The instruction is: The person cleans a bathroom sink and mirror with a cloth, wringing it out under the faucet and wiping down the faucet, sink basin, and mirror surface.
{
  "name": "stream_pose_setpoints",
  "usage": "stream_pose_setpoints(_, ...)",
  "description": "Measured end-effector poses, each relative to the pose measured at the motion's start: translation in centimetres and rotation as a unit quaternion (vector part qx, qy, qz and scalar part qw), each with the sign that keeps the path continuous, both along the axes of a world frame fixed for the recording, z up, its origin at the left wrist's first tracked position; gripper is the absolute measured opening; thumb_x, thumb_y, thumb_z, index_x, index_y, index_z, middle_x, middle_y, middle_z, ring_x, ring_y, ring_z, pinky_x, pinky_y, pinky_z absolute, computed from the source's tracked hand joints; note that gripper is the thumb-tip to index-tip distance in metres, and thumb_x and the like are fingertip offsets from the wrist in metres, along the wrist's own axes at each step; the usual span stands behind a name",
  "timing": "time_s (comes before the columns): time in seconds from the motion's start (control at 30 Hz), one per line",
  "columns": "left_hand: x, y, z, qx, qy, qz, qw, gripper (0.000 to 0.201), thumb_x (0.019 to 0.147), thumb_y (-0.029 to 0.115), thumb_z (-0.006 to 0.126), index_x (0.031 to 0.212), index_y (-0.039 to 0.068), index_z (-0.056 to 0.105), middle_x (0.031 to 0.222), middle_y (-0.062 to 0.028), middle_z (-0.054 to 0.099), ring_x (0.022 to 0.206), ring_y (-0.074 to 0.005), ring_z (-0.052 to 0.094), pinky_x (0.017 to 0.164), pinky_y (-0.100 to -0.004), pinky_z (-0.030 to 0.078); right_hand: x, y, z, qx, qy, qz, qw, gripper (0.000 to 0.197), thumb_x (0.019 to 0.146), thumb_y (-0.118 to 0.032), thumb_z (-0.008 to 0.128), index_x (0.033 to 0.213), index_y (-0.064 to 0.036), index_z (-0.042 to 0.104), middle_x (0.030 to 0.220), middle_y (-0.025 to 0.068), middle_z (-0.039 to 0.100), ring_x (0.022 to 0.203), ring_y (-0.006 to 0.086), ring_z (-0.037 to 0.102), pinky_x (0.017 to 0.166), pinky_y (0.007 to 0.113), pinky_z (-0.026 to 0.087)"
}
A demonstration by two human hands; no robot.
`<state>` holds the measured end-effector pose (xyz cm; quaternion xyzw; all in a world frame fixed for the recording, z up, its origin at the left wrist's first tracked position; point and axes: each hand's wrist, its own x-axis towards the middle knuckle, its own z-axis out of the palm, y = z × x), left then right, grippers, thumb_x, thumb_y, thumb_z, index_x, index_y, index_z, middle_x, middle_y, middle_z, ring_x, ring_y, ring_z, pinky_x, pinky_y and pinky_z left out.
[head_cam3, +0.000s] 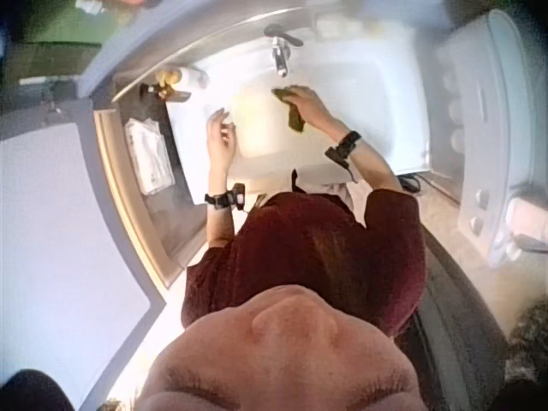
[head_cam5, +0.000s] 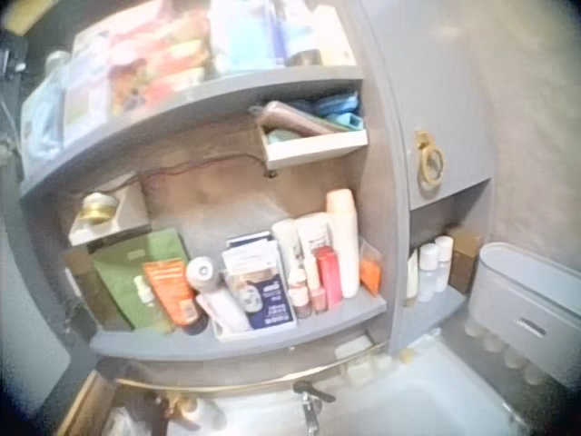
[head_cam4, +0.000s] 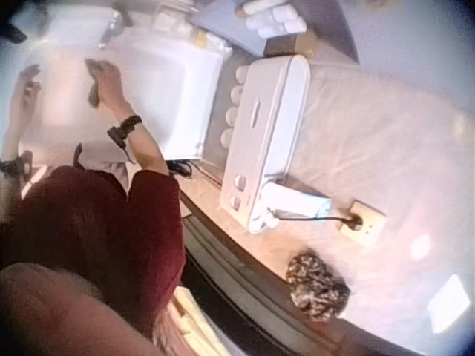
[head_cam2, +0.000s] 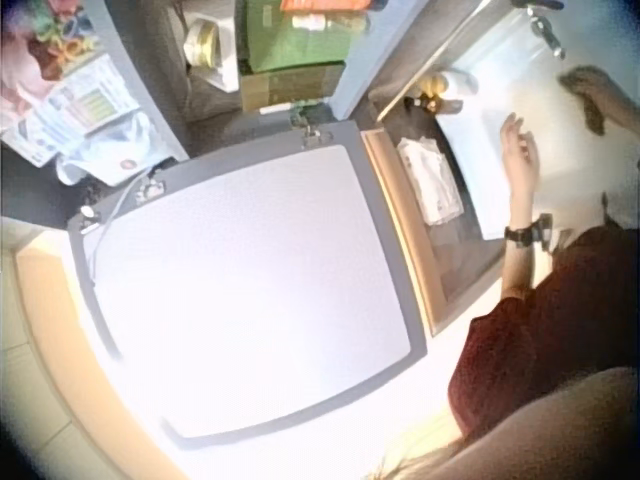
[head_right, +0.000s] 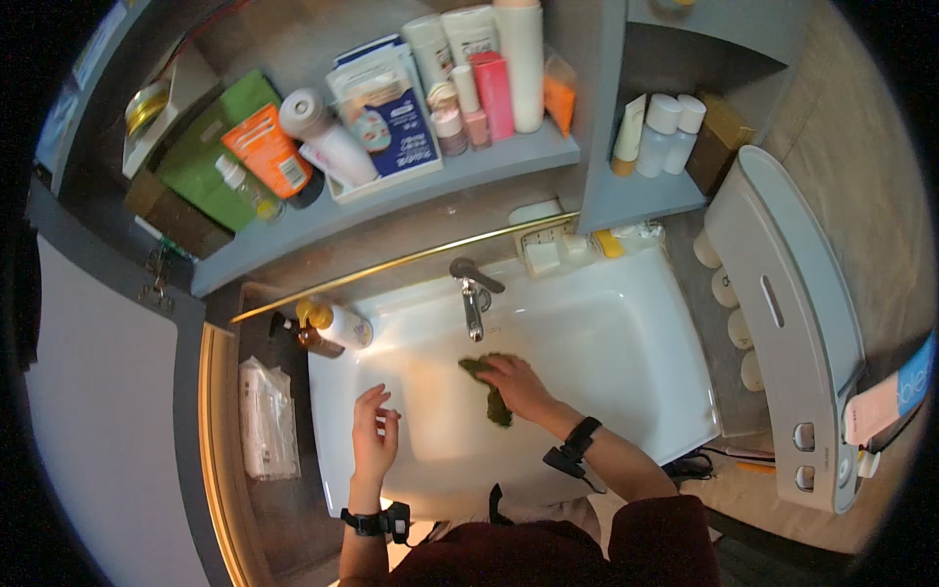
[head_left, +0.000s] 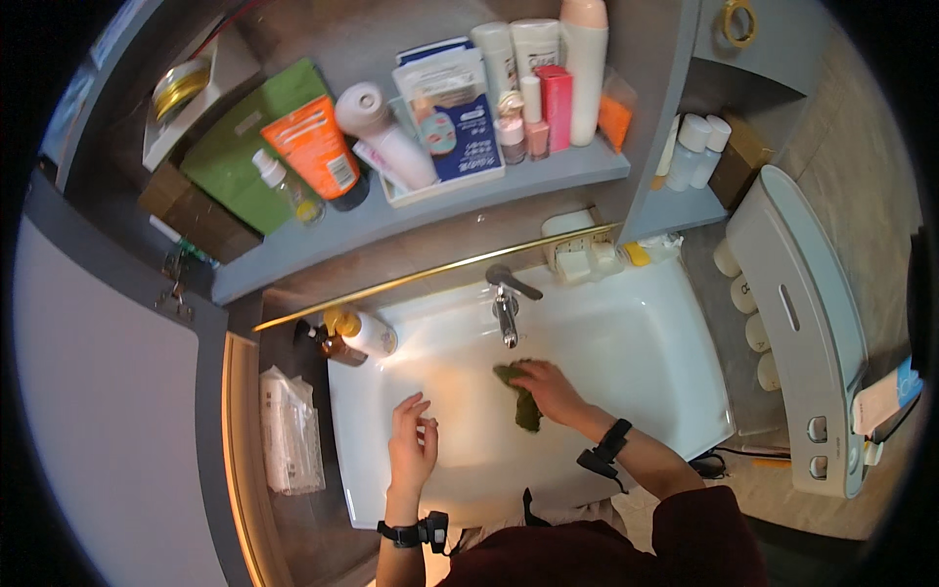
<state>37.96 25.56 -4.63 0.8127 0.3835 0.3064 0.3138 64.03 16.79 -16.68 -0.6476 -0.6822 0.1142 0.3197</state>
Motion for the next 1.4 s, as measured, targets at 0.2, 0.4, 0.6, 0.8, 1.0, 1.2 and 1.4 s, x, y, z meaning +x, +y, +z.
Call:
stream_pose_setpoints(0.2,-1.1,-0.9,0.7,-0.012,-0.026,0.012,1.000,0.027,0.086,-0.002,0.058,0.112,0.003,0.055,0.126,-0.0147,0.052,0.076,-0.0169,0.063,0.054,-0.0248,0.054,-0.6,3.9,11.2,0.131,-0.055,-0.077,0.987,0.042,0.075,0.003,0.059,0.116,-0.0087,0.060,0.127,0.0148,0.048,0.115,0.0376,0.046,0.094,0.045,0.043)
stream_pose_setpoints(0.4,-0.8,-0.9,2.0,-0.007,-0.020,-0.017,1.000,0.028,0.086,-0.005,0.055,0.114,0.002,0.053,0.126,-0.0145,0.050,0.079,-0.0158,0.062,0.056,-0.0229,0.052,-0.5,8.9,5.6,0.033,-0.102,-0.113,0.988,0.030,0.084,-0.011,0.058,0.114,-0.0077,0.062,0.136,0.0117,0.041,0.131,0.0373,0.032,0.104,0.047,0.036)
stream_pose_setpoints(0.6,-1.7,-0.7,1.8,-0.004,-0.032,-0.010,0.999,0.024,0.086,0.001,0.059,0.110,0.003,0.057,0.124,-0.0128,0.053,0.075,-0.0185,0.065,0.057,-0.0261,0.054,-1.6,7.1,4.9,0.031,-0.248,-0.036,0.968,0.019,0.083,-0.012,0.059,0.100,-0.0080,0.067,0.124,0.0083,0.050,0.127,0.0333,0.035,0.108,0.047,0.032)
stream_pose_setpoints(0.8,-3.6,-0.9,1.5,-0.007,-0.029,0.025,0.999,0.021,0.086,0.001,0.059,0.108,0.003,0.058,0.124,-0.0123,0.054,0.073,-0.0186,0.064,0.057,-0.0267,0.054,-2.1,5.0,9.1,0.097,-0.145,0.010,0.985,0.018,0.074,-0.010,0.063,0.092,-0.0079,0.068,0.121,0.0074,0.053,0.122,0.0342,0.041,0.104,0.046,0.036)
stream_pose_setpoints(1.0,-1.5,-0.7,1.7,-0.015,-0.044,0.001,0.999,0.020,0.087,0.003,0.059,0.107,0.004,0.059,0.124,-0.0120,0.054,0.073,-0.0179,0.064,0.057,-0.0264,0.054,1.2,11.8,11.2,0.134,-0.310,-0.161,0.927,0.019,0.077,-0.017,0.064,0.096,-0.0121,0.068,0.125,0.0120,0.050,0.118,0.0339,0.044,0.097,0.042,0.041)
stream_pose_setpoints(1.2,-0.1,0.5,3.7,-0.005,-0.017,-0.022,1.000,0.017,0.088,0.002,0.058,0.105,0.002,0.059,0.124,-0.0110,0.053,0.076,-0.0158,0.063,0.058,-0.0248,0.053,2.2,10.8,10.3,0.098,-0.225,-0.146,0.958,0.020,0.077,-0.012,0.062,0.096,-0.0106,0.068,0.130,0.0131,0.048,0.113,0.0340,0.046,0.093,0.041,0.043)
stream_pose_setpoints(1.4,-3.8,0.1,1.7,-0.018,0.040,0.010,0.999,0.017,0.087,0.004,0.059,0.105,0.003,0.060,0.123,-0.0122,0.053,0.074,-0.0184,0.063,0.061,-0.0277,0.054,2.4,8.6,9.4,0.070,-0.265,-0.179,0.945,0.019,0.075,-0.008,0.060,0.092,-0.0073,0.067,0.129,0.0145,0.049,0.111,0.0352,0.047,0.092,0.042,0.044)
